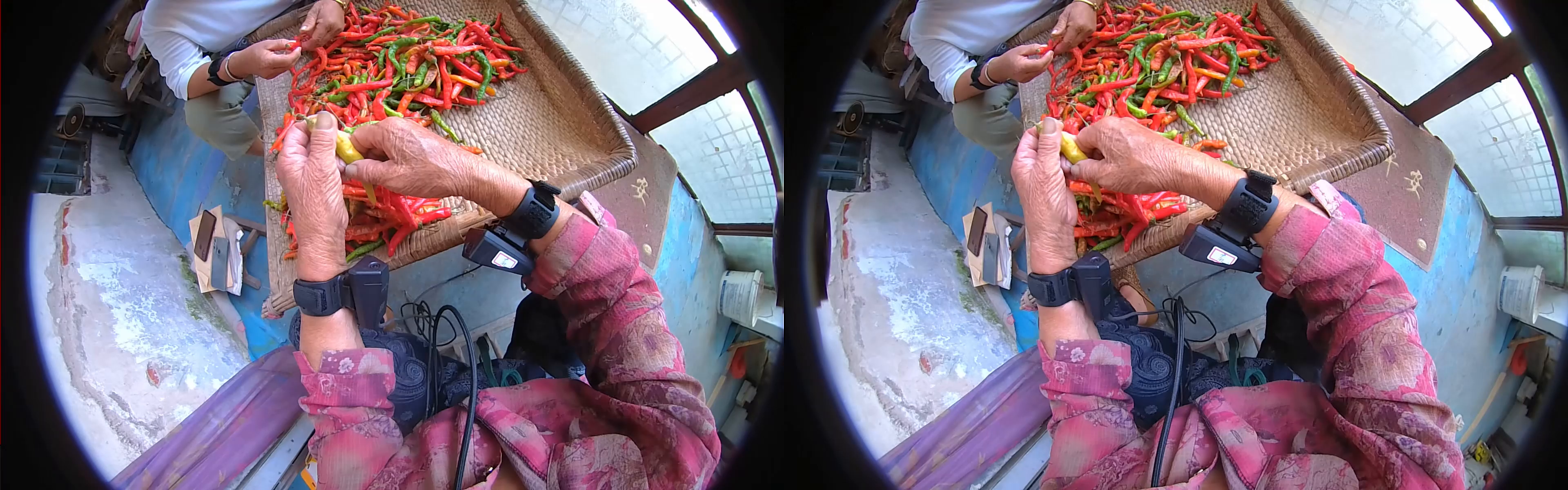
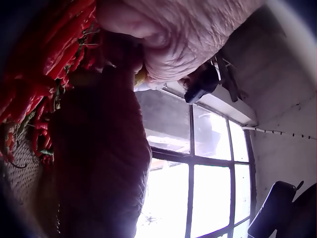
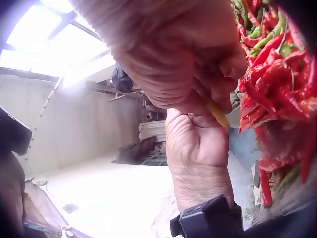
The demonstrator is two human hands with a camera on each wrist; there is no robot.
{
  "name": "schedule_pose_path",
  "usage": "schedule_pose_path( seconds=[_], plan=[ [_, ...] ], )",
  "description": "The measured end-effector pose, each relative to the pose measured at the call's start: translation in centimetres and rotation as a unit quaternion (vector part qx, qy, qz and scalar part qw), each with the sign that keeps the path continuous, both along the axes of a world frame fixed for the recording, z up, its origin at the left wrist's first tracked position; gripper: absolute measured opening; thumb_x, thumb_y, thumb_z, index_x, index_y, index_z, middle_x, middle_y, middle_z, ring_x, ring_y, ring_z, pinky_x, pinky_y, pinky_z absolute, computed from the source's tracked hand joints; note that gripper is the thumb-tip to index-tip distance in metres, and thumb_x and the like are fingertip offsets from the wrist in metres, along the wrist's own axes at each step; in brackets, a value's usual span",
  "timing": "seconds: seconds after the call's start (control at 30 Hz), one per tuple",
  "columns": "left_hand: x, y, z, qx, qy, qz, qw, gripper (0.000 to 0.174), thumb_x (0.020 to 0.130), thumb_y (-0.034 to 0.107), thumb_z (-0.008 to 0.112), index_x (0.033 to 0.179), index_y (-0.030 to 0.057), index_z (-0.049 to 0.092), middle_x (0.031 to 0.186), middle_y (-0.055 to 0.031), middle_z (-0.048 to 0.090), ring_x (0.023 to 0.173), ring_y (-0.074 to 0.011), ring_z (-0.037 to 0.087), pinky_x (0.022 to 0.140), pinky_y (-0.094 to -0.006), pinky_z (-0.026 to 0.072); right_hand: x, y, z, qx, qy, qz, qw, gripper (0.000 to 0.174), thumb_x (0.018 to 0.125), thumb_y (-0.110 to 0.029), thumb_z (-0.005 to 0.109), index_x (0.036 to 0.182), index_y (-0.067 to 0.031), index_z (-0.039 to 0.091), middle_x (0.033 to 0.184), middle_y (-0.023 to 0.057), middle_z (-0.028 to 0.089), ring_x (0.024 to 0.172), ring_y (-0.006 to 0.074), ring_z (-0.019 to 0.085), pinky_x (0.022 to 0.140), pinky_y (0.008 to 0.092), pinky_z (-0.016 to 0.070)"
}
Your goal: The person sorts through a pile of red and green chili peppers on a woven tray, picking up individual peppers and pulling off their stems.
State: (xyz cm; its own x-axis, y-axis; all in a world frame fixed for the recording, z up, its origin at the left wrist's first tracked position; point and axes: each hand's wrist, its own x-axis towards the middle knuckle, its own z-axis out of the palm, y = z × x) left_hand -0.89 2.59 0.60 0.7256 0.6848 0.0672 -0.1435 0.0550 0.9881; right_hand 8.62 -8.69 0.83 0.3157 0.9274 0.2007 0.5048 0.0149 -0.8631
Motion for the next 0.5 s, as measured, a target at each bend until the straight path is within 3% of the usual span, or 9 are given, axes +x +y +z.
schedule_pose_path(
  seconds=[0.07, 0.1, 0.13, 0.17, 0.23, 0.27, 0.37, 0.43, 0.5],
  plan=[
    [0.0, 0.2, -0.1, -0.010, -0.018, -0.006, 1.000, 0.027, 0.090, 0.026, 0.058, 0.097, 0.0009, 0.055, 0.080, -0.0028, 0.059, 0.063, -0.0031, 0.045, 0.054, -0.0179, 0.0394, -0.2, -0.1, 0.2, -0.022, 0.010, 0.018, 1.000, 0.029, 0.087, -0.026, 0.057, 0.089, 0.0025, 0.057, 0.066, 0.0070, 0.056, 0.056, 0.0118, 0.047, 0.052, 0.0294, 0.0396],
    [0.0, 0.2, -0.1, -0.021, -0.035, -0.013, 0.999, 0.029, 0.090, 0.029, 0.057, 0.098, 0.0011, 0.056, 0.078, -0.0030, 0.059, 0.059, -0.0033, 0.041, 0.053, -0.0170, 0.0379, -0.5, -0.2, 0.2, -0.014, 0.184, 0.041, 0.982, 0.027, 0.086, -0.025, 0.057, 0.088, 0.0017, 0.058, 0.066, 0.0069, 0.058, 0.054, 0.0113, 0.048, 0.049, 0.0277, 0.0399],
    [0.0, 0.2, -0.1, -0.022, -0.035, -0.014, 0.999, 0.029, 0.090, 0.029, 0.057, 0.098, 0.0011, 0.056, 0.078, -0.0030, 0.059, 0.059, -0.0033, 0.041, 0.053, -0.0170, 0.0379, -0.7, -0.3, 0.2, -0.006, 0.353, 0.063, 0.934, 0.025, 0.085, -0.024, 0.057, 0.086, 0.0010, 0.060, 0.066, 0.0068, 0.059, 0.052, 0.0108, 0.049, 0.047, 0.0261, 0.0402],
    [0.0, 0.1, 0.1, -0.054, -0.055, -0.020, 0.997, 0.031, 0.091, 0.030, 0.056, 0.100, 0.0008, 0.056, 0.080, -0.0041, 0.060, 0.059, -0.0041, 0.042, 0.053, -0.0178, 0.0383, -0.5, -0.4, 0.1, -0.006, 0.353, 0.063, 0.933, 0.025, 0.085, -0.024, 0.057, 0.086, 0.0010, 0.060, 0.066, 0.0068, 0.059, 0.052, 0.0108, 0.049, 0.047, 0.0261, 0.0402],
    [0.1, 0.2, 0.4, -0.085, -0.076, -0.025, 0.993, 0.033, 0.091, 0.032, 0.055, 0.102, 0.0005, 0.055, 0.081, -0.0052, 0.061, 0.059, -0.0048, 0.043, 0.053, -0.0187, 0.0387, 0.2, -0.7, 0.1, -0.025, 0.422, 0.109, 0.900, 0.026, 0.088, -0.029, 0.056, 0.092, -0.0028, 0.059, 0.069, 0.0003, 0.058, 0.049, 0.0053, 0.044, 0.043, 0.0192, 0.0347],
    [0.0, 0.4, 0.5, -0.131, -0.091, -0.035, 0.987, 0.033, 0.092, 0.031, 0.053, 0.103, 0.0003, 0.055, 0.082, -0.0068, 0.062, 0.059, -0.0054, 0.044, 0.052, -0.0197, 0.0399, 0.3, -0.7, 0.1, -0.006, 0.470, 0.124, 0.874, 0.032, 0.090, -0.034, 0.054, 0.090, -0.0033, 0.060, 0.066, 0.0007, 0.057, 0.046, 0.0042, 0.041, 0.040, 0.0180, 0.0315],
    [-0.2, 0.8, 0.7, -0.188, -0.122, -0.093, 0.970, 0.033, 0.094, 0.029, 0.049, 0.109, -0.0003, 0.053, 0.089, -0.0100, 0.063, 0.062, -0.0076, 0.050, 0.054, -0.0213, 0.0447, 0.5, -1.0, 0.1, -0.008, 0.504, 0.147, 0.851, 0.035, 0.090, -0.038, 0.054, 0.091, -0.0039, 0.061, 0.065, 0.0003, 0.057, 0.045, 0.0043, 0.040, 0.038, 0.0173, 0.0294],
    [0.0, -0.5, 1.9, -0.193, -0.058, -0.023, 0.979, 0.035, 0.094, 0.029, 0.050, 0.112, -0.0001, 0.052, 0.092, -0.0094, 0.062, 0.065, -0.0072, 0.054, 0.056, -0.0196, 0.0462, 0.6, -0.8, 0.5, -0.014, 0.470, 0.147, 0.870, 0.034, 0.089, -0.038, 0.055, 0.088, -0.0049, 0.063, 0.064, 0.0000, 0.057, 0.047, 0.0045, 0.042, 0.040, 0.0182, 0.0317],
    [0.0, 0.5, 0.8, -0.181, -0.057, -0.031, 0.981, 0.035, 0.093, 0.028, 0.051, 0.114, 0.0004, 0.051, 0.094, -0.0092, 0.061, 0.067, -0.0066, 0.055, 0.057, -0.0187, 0.0465, 1.3, -1.3, 1.3, -0.055, 0.309, 0.075, 0.946, 0.032, 0.087, -0.036, 0.058, 0.084, -0.0052, 0.064, 0.065, 0.0002, 0.058, 0.049, 0.0052, 0.044, 0.043, 0.0194, 0.0346]
  ],
)
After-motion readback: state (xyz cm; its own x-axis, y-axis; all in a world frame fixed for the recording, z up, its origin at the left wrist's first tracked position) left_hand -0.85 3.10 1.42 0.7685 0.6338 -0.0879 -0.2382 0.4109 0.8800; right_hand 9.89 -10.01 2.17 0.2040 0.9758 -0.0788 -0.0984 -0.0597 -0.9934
